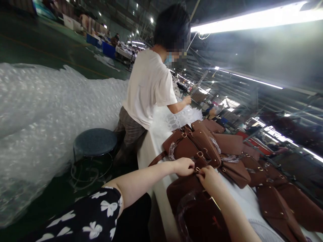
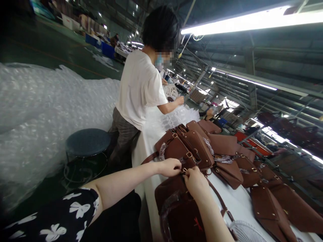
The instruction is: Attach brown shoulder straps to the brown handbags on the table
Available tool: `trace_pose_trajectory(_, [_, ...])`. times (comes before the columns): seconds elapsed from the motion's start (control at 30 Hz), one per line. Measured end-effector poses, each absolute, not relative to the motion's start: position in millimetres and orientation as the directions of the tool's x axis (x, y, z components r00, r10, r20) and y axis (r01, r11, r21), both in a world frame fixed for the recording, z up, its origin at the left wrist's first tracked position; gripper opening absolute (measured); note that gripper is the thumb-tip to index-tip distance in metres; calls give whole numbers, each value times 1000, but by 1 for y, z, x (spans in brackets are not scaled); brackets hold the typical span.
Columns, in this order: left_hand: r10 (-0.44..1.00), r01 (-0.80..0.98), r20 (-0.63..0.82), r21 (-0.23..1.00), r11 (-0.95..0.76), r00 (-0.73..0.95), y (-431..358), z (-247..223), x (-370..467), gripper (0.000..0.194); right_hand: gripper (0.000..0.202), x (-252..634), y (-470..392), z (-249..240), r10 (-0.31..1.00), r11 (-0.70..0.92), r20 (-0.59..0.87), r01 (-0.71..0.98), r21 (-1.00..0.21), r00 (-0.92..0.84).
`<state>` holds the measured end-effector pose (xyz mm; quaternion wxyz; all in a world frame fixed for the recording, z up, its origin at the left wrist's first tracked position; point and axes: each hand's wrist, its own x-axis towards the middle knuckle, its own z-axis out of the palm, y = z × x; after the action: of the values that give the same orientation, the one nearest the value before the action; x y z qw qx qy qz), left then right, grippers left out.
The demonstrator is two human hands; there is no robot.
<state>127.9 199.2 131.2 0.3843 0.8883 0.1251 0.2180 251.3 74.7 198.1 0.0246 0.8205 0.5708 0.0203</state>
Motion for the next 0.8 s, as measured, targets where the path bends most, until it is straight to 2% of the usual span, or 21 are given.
trace_pose_trajectory(0.1, [487, -24, 238, 914, -405, 840, 202, 128, 125, 17, 24, 265, 62, 204, 906, -414, 51, 905, -101, 420])
trace_pose_trajectory(0.17, [495, -174, 199, 980, -96, 846, 198, 130, 124, 20, 21, 272, 54, 204, 898, -418, 31, 874, -247, 438])
trace_pose_trajectory(0.23, [465, -303, 164, 922, 243, 870, 191, 133, 125, 12, 27, 275, 49, 201, 901, -396, -8, 818, -417, 433])
trace_pose_trajectory(0.3, [454, -331, 131, 857, 395, 881, 181, 136, 129, 13, 41, 276, 47, 196, 901, -372, -33, 730, -573, 433])
trace_pose_trajectory(0.4, [507, -324, 102, 870, 373, 856, 170, 136, 138, 23, 54, 276, 46, 188, 901, -319, -36, 606, -729, 432])
trace_pose_trajectory(0.53, [571, -343, 139, 900, 268, 809, 169, 130, 146, 21, 64, 275, 44, 182, 889, -220, -8, 412, -884, 457])
trace_pose_trajectory(0.6, [581, -340, 137, 905, 256, 802, 170, 128, 147, 24, 61, 273, 41, 183, 887, -189, -3, 358, -914, 461])
trace_pose_trajectory(0.8, [588, -371, 136, 879, 300, 798, 168, 133, 144, 42, 55, 268, 37, 190, 886, -168, 17, 355, -920, 462])
